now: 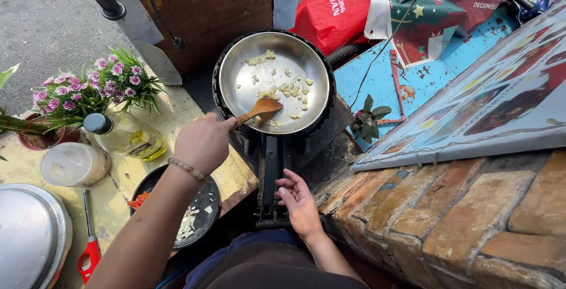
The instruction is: The person pours oil into a heated pan, adds chopped garlic and tomatoes from a plate, and sautés them using a wooden spatula.
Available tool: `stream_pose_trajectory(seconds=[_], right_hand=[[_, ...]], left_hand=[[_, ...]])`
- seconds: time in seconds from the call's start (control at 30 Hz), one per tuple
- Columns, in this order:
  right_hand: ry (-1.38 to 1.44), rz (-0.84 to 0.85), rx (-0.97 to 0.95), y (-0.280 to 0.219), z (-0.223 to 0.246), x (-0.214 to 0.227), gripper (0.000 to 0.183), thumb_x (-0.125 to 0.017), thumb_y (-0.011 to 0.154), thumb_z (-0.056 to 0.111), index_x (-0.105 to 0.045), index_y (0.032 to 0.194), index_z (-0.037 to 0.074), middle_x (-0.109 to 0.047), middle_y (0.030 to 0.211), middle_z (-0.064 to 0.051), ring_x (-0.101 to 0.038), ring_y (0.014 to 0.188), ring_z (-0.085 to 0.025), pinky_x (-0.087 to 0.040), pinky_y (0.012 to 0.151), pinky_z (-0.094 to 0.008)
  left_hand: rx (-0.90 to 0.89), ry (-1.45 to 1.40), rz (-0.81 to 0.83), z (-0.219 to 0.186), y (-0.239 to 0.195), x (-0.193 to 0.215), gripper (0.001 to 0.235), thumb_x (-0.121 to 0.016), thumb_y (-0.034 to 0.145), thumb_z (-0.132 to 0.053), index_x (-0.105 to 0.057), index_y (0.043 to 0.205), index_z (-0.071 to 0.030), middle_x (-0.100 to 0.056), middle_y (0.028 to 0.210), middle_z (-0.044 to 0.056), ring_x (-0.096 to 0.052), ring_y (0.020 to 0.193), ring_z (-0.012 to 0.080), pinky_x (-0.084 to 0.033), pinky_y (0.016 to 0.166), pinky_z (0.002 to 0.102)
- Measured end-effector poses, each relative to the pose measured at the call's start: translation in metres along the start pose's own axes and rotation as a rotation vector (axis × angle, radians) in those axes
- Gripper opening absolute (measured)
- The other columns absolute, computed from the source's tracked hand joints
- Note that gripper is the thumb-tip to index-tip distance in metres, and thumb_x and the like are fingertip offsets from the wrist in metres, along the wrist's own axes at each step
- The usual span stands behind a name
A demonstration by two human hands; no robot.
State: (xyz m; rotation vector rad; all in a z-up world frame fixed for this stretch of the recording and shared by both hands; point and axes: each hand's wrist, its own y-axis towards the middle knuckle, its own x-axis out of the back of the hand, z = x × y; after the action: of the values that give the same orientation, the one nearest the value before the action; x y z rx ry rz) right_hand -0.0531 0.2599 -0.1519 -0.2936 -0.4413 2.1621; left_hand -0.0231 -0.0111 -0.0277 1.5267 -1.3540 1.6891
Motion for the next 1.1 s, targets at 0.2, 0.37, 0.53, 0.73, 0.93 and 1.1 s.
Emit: stream_pose_trajectory(seconds=[0.2, 0.37, 0.53, 0.73, 0.93, 1.1], right_hand=[[-0.013, -0.005, -0.009, -0.003, 0.005, -0.001, 0.054, -0.059, 0.098, 0.016, -0.049, 0.151, 0.009, -0.069, 0.123, -0.008, -0.071, 0.099, -0.019, -0.059, 0.081, -0.031], [-0.007, -0.004, -0.011, -0.003, 0.003, 0.000, 0.055, -0.059, 0.098, 0.017, -0.048, 0.151, 0.009, -0.069, 0.124, -0.009, -0.071, 0.099, -0.020, -0.059, 0.081, -0.032], [-0.017, -0.004, 0.007, -0.002, 0.000, 0.001, 0.055, -0.059, 0.098, 0.017, -0.048, 0.151, 0.009, -0.069, 0.124, -0.009, -0.071, 0.098, -0.019, -0.059, 0.081, -0.031], [0.006, 0.007, 0.005, 0.001, -0.008, 0.003, 0.056, -0.060, 0.098, 0.018, -0.048, 0.151, 0.008, -0.069, 0.124, -0.009, -0.071, 0.098, -0.020, -0.059, 0.081, -0.031], [-0.009, 0.014, -0.004, 0.000, -0.003, 0.001, 0.056, -0.061, 0.097, 0.018, -0.048, 0.151, 0.009, -0.068, 0.123, -0.007, -0.070, 0.098, -0.019, -0.059, 0.081, -0.031], [0.008, 0.017, 0.000, 0.003, -0.005, 0.003, 0.056, -0.060, 0.098, 0.020, -0.048, 0.151, 0.009, -0.068, 0.125, -0.008, -0.069, 0.099, -0.018, -0.059, 0.081, -0.031]], left_hand=[[-0.104, -0.071, -0.210, -0.026, 0.046, -0.027, 0.052, -0.049, 0.098, -0.006, -0.055, 0.148, -0.022, -0.064, 0.099, 0.012, -0.068, 0.071, 0.0293, -0.058, 0.053, 0.042], [-0.170, -0.028, -0.211, -0.049, 0.075, -0.041, 0.039, -0.047, 0.099, -0.006, -0.061, 0.132, -0.021, -0.059, 0.089, 0.010, -0.063, 0.072, 0.0293, -0.054, 0.053, 0.043], [-0.099, 0.078, -0.192, -0.036, 0.094, -0.032, 0.029, -0.047, 0.102, -0.010, -0.060, 0.127, -0.018, -0.064, 0.099, 0.012, -0.066, 0.074, 0.0254, -0.057, 0.058, 0.036], [0.105, -0.041, -0.212, 0.004, 0.095, -0.011, 0.059, -0.048, 0.093, -0.010, -0.054, 0.150, -0.028, -0.062, 0.104, 0.016, -0.067, 0.080, 0.0361, -0.058, 0.061, 0.047], [0.128, -0.151, -0.049, -0.024, 0.090, -0.019, 0.046, -0.042, 0.099, -0.007, -0.057, 0.139, -0.023, -0.058, 0.102, 0.014, -0.066, 0.076, 0.0318, -0.058, 0.062, 0.044], [-0.025, -0.065, -0.157, -0.038, 0.071, -0.014, 0.029, -0.053, 0.097, -0.014, -0.067, 0.121, -0.021, -0.064, 0.095, 0.011, -0.069, 0.068, 0.0295, -0.058, 0.055, 0.041]])
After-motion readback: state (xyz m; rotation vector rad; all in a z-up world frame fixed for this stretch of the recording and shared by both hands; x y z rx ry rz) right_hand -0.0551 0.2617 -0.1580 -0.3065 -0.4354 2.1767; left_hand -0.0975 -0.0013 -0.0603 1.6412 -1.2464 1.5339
